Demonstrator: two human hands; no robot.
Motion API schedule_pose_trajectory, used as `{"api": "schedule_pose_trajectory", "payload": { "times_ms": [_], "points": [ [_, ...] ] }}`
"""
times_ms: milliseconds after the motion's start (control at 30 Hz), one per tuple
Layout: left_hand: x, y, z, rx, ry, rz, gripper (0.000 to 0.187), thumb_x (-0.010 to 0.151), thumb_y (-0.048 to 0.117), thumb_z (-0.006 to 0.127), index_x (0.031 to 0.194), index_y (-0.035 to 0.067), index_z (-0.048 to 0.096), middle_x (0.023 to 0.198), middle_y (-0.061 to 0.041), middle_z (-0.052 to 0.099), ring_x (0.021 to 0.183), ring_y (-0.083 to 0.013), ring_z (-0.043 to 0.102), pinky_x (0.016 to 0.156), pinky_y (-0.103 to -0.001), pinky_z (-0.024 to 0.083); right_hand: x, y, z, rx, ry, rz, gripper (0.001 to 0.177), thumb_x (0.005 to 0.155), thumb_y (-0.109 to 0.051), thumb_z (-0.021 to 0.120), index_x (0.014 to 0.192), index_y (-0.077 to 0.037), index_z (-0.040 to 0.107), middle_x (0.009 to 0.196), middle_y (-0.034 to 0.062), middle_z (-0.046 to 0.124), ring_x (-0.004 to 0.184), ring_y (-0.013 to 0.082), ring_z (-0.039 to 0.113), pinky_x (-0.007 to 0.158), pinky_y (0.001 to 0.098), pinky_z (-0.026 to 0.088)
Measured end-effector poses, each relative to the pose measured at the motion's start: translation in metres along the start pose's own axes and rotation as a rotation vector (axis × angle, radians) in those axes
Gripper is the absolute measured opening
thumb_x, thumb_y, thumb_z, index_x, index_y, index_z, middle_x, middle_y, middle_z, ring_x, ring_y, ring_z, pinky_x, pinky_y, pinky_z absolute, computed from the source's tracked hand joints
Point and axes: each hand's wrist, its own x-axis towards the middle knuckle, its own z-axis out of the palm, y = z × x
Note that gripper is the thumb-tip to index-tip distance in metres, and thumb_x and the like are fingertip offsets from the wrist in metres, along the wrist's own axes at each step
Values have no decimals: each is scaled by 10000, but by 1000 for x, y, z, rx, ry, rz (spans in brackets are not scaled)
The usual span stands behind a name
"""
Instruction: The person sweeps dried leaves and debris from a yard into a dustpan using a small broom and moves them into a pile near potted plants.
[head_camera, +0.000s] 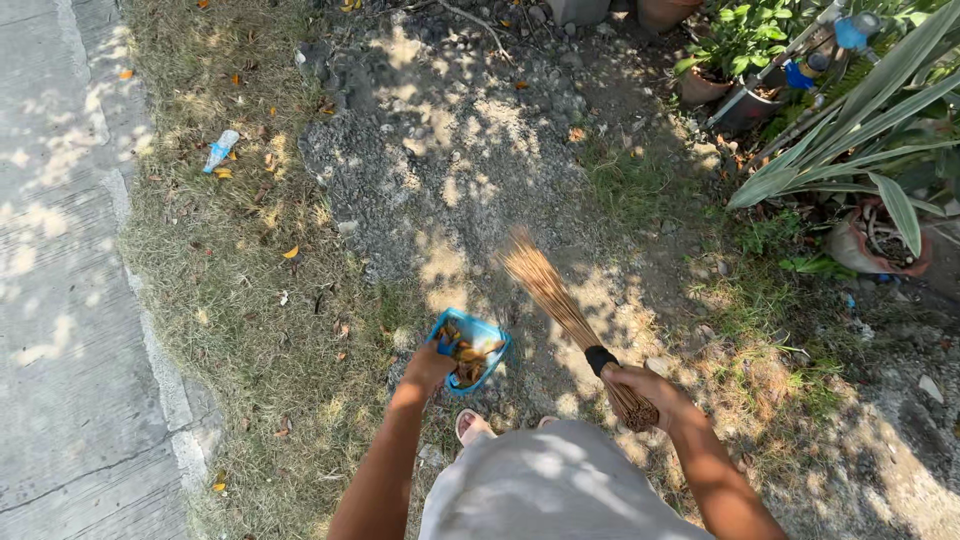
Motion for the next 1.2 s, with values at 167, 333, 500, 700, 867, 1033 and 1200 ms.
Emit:
{"api": "schedule_pose_trajectory", "payload": {
  "times_ms": [167,333,500,700,867,1033,1200],
  "points": [
    [-12,-16,-33,-475,9,6,296,824,85,724,1100,-10,680,703,-45,618,576,-155,543,492,-333,429,24,-38,26,113,50,-21,355,852,-317,733,1009,-29,598,694,115,640,503,217,639,415,360,542],
    [-61,31,-58,-823,-64,-41,448,781,43,668,1196,172,561,649,-13,520,504,-152,478,439,-320,384,35,-76,51,236,62,-93,355,845,-274,729,1094,-63,589,759,122,680,566,212,667,471,346,567],
    [-53,67,-52,-666,80,272,447,815,17,681,1256,64,626,772,-5,567,607,-122,520,518,-288,432,38,-104,48,171,208,-78,305,908,-261,700,1129,-68,617,795,68,686,608,153,676,516,304,573],
    [-16,149,-57,-490,132,127,584,808,11,616,1367,135,502,733,29,581,574,-95,565,483,-276,444,101,-182,14,288,134,-166,357,898,-226,701,1138,7,575,817,102,673,637,211,715,503,390,589],
    [102,271,-56,-746,93,199,530,831,4,584,1352,84,529,726,-7,521,538,-105,471,448,-289,366,168,-294,-34,312,-68,-296,362,891,-213,699,1165,-12,574,854,100,687,602,203,686,495,353,590],
    [172,352,-67,-835,81,224,496,802,-15,653,1274,97,552,751,16,569,538,-82,503,457,-256,396,212,-384,-69,271,-62,-275,358,898,-197,734,1151,-15,558,811,95,645,605,220,679,481,375,579],
    [199,408,-80,-731,105,96,432,832,-7,636,1240,97,535,735,-11,517,500,-105,454,430,-274,353,240,-438,-87,285,-69,-221,309,936,-193,705,1107,-14,521,766,133,652,576,245,678,471,381,570]
  ]
}}
